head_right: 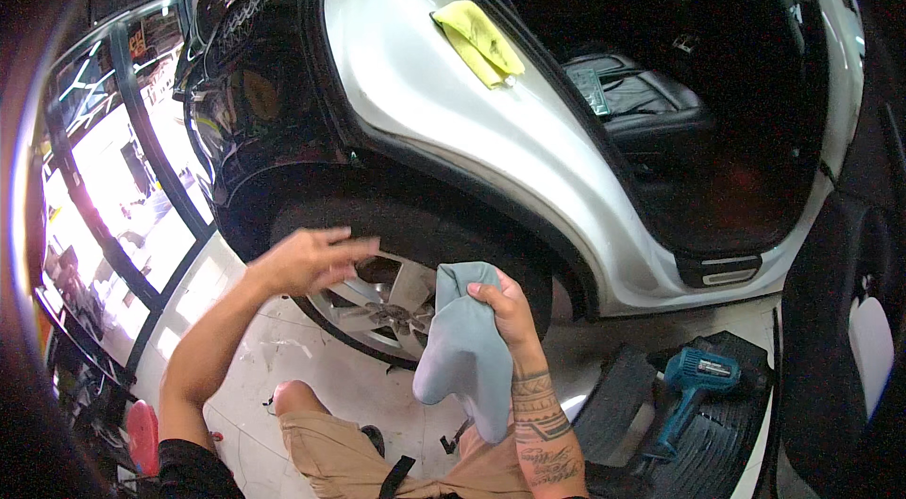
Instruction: The person applies a black vinyl wrap to the front fender of a white car. They use a squeegee to smooth the wrap, a knife to trim edges, and a heat gun to activate the adhesive and conform the material to the wheel arch and bumper contours.
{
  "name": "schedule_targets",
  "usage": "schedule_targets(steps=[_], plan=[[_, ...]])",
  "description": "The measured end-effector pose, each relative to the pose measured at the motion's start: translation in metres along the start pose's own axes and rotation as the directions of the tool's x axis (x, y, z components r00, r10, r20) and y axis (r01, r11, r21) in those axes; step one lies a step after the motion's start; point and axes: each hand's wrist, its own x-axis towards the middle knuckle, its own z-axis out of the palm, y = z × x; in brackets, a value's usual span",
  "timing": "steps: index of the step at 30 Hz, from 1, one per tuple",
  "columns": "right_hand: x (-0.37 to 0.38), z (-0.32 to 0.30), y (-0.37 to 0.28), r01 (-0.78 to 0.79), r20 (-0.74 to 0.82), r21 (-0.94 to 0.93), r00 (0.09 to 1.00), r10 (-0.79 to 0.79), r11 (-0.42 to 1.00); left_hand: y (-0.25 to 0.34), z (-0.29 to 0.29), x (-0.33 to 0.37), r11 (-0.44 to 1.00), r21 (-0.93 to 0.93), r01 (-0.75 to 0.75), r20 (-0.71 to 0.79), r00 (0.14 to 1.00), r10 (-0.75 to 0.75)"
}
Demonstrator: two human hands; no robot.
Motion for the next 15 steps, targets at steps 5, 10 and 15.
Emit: schedule_targets(steps=[5, 10, 15], plan=[[0.006, 0.020, 0.005, 0.015, -0.057, -0.025, 0.998, -0.016, 1.000, -0.010, 0.014, -0.033, 0.655, -0.632, 0.415, -0.287, 0.659, -0.695], [0.033, 0.049, -0.006, 0.276, 0.003, -0.405, 0.954, -0.300, 0.872, -0.004, 0.044, 0.027, 0.571, -0.815, 0.095, -0.435, 0.551, -0.712], [0.065, 0.115, -0.037, 0.540, 0.159, -0.729, 0.731, -0.663, 0.421, -0.004, 0.027, 0.068, 0.313, -0.948, -0.057, -0.311, 0.379, -0.872]])
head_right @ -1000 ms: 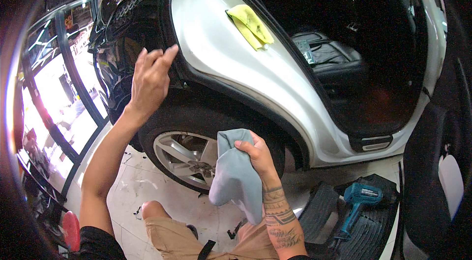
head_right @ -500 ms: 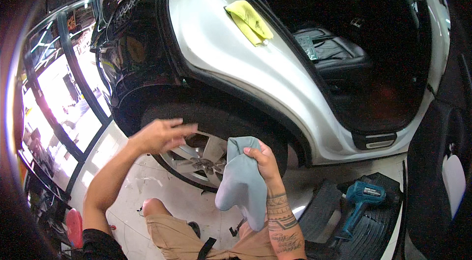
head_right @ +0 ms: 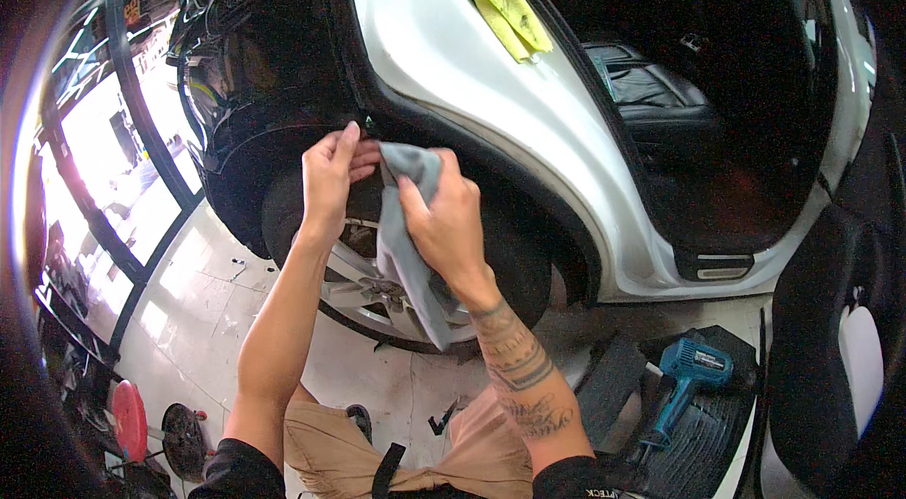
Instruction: The person applies a black vinyl wrap to the front fender of a white car. They use a squeegee to smooth the wrap, a knife to trim edges, and a heat gun to activate the adhesive and conform the material to the wheel arch and bumper contours.
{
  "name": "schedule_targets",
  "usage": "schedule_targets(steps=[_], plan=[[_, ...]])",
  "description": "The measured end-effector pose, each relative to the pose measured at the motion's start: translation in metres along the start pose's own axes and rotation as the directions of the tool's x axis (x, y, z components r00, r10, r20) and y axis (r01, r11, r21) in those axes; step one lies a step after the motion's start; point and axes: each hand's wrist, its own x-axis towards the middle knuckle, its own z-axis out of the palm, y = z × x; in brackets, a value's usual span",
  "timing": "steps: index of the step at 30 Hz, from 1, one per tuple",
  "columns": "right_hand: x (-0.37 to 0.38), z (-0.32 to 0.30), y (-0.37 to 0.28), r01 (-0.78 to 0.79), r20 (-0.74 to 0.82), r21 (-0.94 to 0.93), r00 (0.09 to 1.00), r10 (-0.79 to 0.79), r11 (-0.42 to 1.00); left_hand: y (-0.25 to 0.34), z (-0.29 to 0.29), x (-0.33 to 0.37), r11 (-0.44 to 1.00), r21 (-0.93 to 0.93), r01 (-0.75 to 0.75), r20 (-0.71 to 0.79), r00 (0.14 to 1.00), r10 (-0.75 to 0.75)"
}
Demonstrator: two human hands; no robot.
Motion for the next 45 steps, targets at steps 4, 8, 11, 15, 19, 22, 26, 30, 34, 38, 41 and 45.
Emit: schedule_targets(steps=[4, 8, 11, 15, 19, 22, 26, 30, 34, 38, 41, 45], plan=[[0.021, 0.007, -0.014, 0.009, -0.024, -0.037, 1.000, -0.010, 0.999, 0.000, 0.012, 0.007, 0.997, -0.060, -0.048, -0.038, 0.998, 0.045], [-0.002, -0.007, -0.008, -0.014, -0.074, -0.046, 0.997, 0.011, 0.999, -0.011, 0.029, 0.009, 0.983, 0.051, -0.179, -0.271, 0.945, 0.186], [-0.033, -0.027, -0.003, -0.125, -0.065, -0.088, 0.991, 0.119, 0.988, -0.014, 0.039, 0.010, 0.954, 0.201, -0.223, -0.369, 0.885, 0.285], [-0.091, -0.062, 0.012, -0.398, -0.048, 0.134, 0.912, 0.407, 0.908, -0.011, 0.046, 0.004, 0.907, 0.345, -0.243, -0.428, 0.819, 0.382], [-0.118, -0.083, 0.030, -0.523, -0.020, 0.342, 0.827, 0.562, 0.781, -0.027, 0.052, -0.001, 0.967, 0.014, -0.253, -0.287, 0.926, 0.246], [-0.088, -0.077, 0.020, -0.449, 0.022, 0.355, 0.881, 0.473, 0.820, -0.036, 0.055, -0.004, 0.875, -0.469, -0.124, -0.112, 0.990, 0.080], [-0.039, -0.065, 0.003, -0.321, 0.076, 0.272, 0.947, 0.312, 0.907, -0.049, 0.039, 0.003, 0.593, -0.805, 0.003, 0.021, 1.000, 0.023], [-0.013, -0.057, 0.000, -0.273, 0.059, 0.227, 0.962, 0.266, 0.935, -0.051, 0.047, 0.004, 0.488, -0.873, -0.013, -0.008, 1.000, 0.012], [0.007, -0.035, -0.001, -0.114, 0.010, 0.128, 0.993, 0.114, 0.985, -0.054, 0.047, 0.002, 0.496, -0.867, -0.053, -0.052, 0.999, 0.015], [0.026, -0.017, -0.008, -0.024, 0.050, -0.008, 0.998, 0.025, 1.000, -0.061, 0.048, 0.007, 0.575, -0.805, -0.144, -0.121, 0.989, 0.079], [0.040, -0.004, -0.010, 0.029, 0.069, -0.075, 0.997, -0.024, 0.997, -0.064, 0.045, 0.008, 0.663, -0.727, -0.178, -0.150, 0.984, 0.100], [0.056, 0.003, -0.011, 0.116, 0.063, -0.158, 0.992, -0.107, 0.981, -0.061, 0.051, 0.006, 0.678, -0.725, -0.123, -0.117, 0.992, 0.055]])
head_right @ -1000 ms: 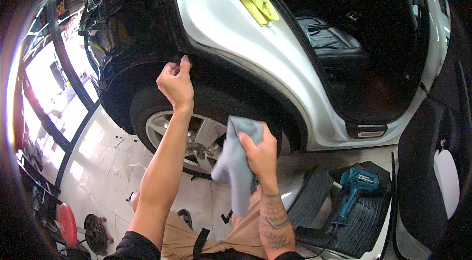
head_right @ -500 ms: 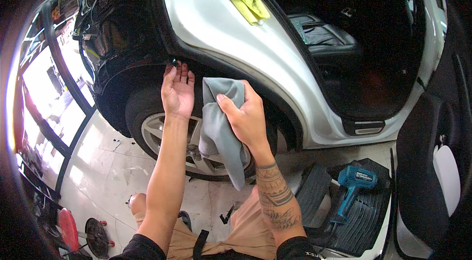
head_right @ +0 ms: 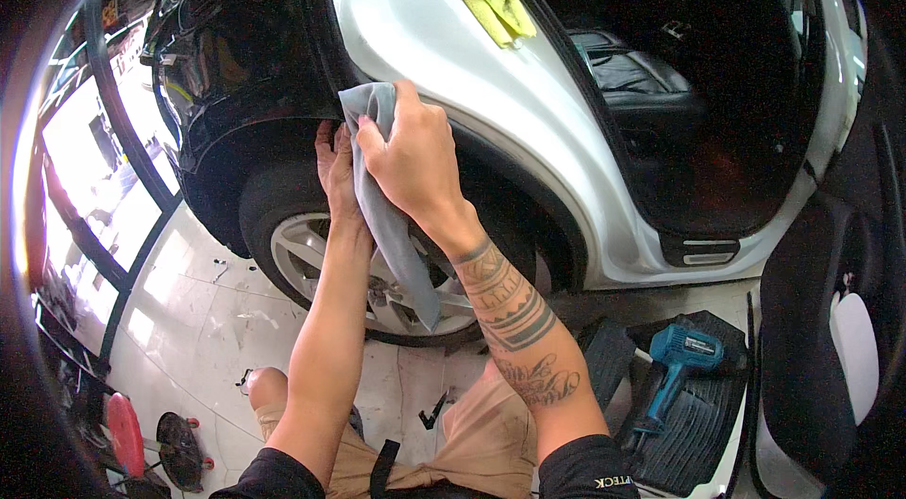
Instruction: The person applies a black vinyl wrap to the front fender of a white car. They use a squeegee to smooth the wrap, a knife to trim edges, and a heat gun to activate the adhesive and conform the material to the wheel arch and bumper contours.
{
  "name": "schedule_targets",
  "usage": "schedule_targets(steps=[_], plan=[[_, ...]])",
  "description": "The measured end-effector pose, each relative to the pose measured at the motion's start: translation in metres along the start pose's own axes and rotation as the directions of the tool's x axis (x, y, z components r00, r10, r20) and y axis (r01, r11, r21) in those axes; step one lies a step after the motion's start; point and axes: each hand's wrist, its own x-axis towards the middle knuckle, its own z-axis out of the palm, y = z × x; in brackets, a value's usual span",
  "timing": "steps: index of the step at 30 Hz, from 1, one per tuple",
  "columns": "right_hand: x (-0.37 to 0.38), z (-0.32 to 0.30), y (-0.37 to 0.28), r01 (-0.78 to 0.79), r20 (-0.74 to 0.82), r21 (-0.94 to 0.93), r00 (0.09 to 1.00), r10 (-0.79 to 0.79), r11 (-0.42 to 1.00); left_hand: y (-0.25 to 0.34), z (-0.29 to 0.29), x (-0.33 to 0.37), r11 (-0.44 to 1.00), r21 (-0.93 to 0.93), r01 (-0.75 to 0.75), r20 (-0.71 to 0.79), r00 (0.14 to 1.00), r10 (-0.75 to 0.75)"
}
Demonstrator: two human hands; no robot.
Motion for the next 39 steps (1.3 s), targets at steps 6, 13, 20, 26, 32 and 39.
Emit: schedule_targets(steps=[6, 13, 20, 26, 32, 39], plan=[[0.003, 0.020, -0.004, 0.049, 0.018, -0.093, 0.999, -0.047, 0.994, -0.004, -0.020, 0.012, 0.997, -0.014, -0.076, 0.072, 0.994, 0.077], [-0.003, 0.029, 0.004, 0.167, -0.009, -0.122, 0.986, -0.169, 0.978, 0.002, -0.016, 0.015, 0.990, 0.047, -0.137, 0.120, 0.984, 0.130], [-0.029, 0.048, 0.037, 0.054, 0.308, -0.435, 0.947, 0.093, 0.899, 0.017, -0.017, 0.017, 0.911, 0.313, -0.268, 0.093, 0.963, 0.251], [-0.053, 0.045, 0.042, -0.149, 0.132, -0.353, 0.969, 0.207, 0.924, 0.023, -0.020, 0.019, 0.923, 0.260, -0.283, 0.142, 0.957, 0.253], [-0.020, 0.022, 0.007, 0.140, -0.093, -0.116, 0.984, -0.151, 0.983, 0.007, -0.013, 0.012, 0.966, 0.150, -0.211, 0.136, 0.972, 0.191], [-0.083, -0.019, 0.023, -0.340, 0.122, -0.038, 0.932, 0.342, 0.940, 0.024, -0.049, -0.011, 0.788, 0.581, -0.202, 0.026, 0.973, 0.231]])
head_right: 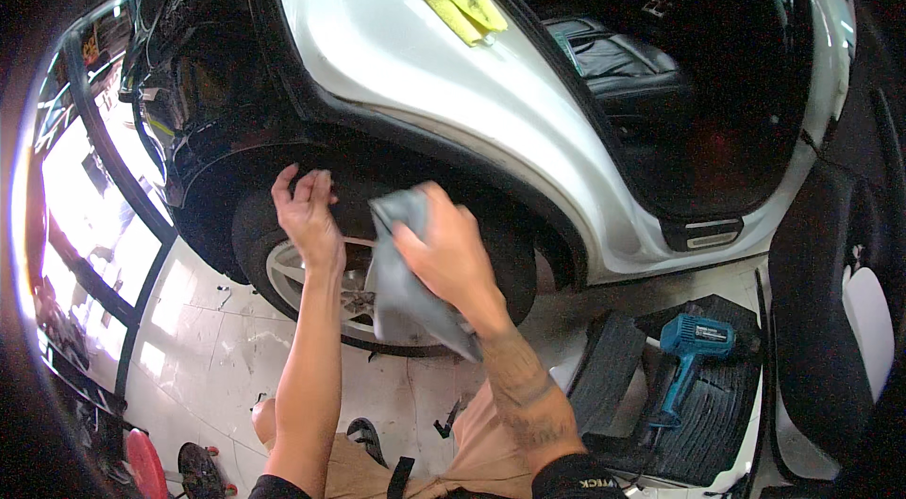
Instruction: The person applies a black vinyl wrap to the front fender of a white car. They use a squeegee to smooth the wrap, a knife to trim edges, and a heat gun to activate the adhesive and conform the material to the wheel arch and bumper contours.
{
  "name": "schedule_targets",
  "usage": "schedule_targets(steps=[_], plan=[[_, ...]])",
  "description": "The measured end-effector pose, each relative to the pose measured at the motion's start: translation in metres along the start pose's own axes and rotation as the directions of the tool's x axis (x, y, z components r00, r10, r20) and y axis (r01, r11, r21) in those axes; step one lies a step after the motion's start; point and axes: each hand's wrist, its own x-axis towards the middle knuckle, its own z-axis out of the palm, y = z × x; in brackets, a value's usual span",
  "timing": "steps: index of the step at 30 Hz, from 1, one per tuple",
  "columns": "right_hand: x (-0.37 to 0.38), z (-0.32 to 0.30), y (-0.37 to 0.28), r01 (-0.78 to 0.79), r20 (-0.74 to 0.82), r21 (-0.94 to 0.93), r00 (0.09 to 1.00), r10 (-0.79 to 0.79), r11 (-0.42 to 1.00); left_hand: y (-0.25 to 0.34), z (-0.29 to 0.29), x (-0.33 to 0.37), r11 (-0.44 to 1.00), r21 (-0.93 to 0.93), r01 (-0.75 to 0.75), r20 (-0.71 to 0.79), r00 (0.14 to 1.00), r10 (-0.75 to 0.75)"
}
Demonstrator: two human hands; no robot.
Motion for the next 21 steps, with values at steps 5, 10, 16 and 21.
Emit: schedule_targets(steps=[5, 10, 16, 21], plan=[[-0.192, -0.043, 0.147, -0.681, 0.377, 0.253, 0.724, 0.578, 0.687, 0.035, -0.065, -0.043, 0.941, 0.336, -0.037, 0.079, 0.997, 0.010], [-0.314, -0.038, 0.178, -0.659, -0.097, -0.554, 0.657, 0.747, 0.508, 0.096, -0.219, -0.119, 0.231, 0.962, -0.147, 0.201, 0.953, -0.228], [-0.314, -0.040, 0.206, -0.593, -0.068, -0.562, 0.728, 0.682, 0.577, 0.118, -0.283, -0.281, 0.034, 0.995, 0.094, -0.063, 0.855, -0.514], [-0.276, -0.061, 0.180, -0.511, 0.065, -0.539, 0.768, 0.638, 0.670, 0.186, -0.196, -0.197, -0.188, 0.962, -0.197, -0.118, 0.321, -0.940]])
